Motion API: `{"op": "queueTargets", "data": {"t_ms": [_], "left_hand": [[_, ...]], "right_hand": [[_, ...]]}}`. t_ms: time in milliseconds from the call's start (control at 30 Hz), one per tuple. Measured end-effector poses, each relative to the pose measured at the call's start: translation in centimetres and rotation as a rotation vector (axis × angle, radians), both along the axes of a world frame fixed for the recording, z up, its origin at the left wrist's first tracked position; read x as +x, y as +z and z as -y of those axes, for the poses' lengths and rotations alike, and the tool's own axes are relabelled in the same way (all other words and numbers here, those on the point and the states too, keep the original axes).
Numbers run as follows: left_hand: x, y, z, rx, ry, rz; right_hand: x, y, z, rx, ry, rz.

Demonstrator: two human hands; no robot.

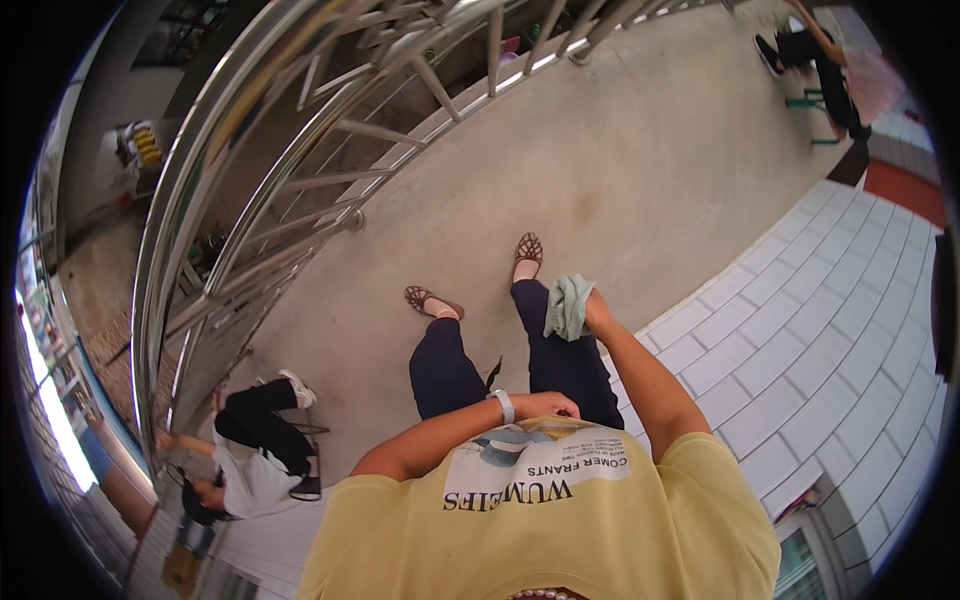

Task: The person wipes a stainless steel balcony handrail using a cloth, moving along the length of the rail and cleaning the vertical balusters.

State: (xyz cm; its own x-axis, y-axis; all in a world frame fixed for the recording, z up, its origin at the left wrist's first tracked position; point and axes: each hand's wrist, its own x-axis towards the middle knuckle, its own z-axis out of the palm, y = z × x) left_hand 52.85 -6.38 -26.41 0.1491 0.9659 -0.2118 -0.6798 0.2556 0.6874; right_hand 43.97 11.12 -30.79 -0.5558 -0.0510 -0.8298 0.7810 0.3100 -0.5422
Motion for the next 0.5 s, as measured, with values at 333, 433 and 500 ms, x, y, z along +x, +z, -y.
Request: {"op": "queueTargets", "data": {"t_ms": [333, 433, 500], "left_hand": [[-1.3, -16.5, 15.0, -0.777, 0.415, -0.36], [-5.8, -23.9, 19.8, -1.163, 0.89, -0.239], [-9.2, -26.8, 22.2, -1.26, 1.194, 0.073]], "right_hand": [[1.3, -20.4, 9.5, -0.163, -0.017, -0.23], [0.3, -26.2, 13.4, -0.154, -0.306, -0.18], [-1.1, -29.7, 15.1, -0.095, -0.15, -0.386]]}}
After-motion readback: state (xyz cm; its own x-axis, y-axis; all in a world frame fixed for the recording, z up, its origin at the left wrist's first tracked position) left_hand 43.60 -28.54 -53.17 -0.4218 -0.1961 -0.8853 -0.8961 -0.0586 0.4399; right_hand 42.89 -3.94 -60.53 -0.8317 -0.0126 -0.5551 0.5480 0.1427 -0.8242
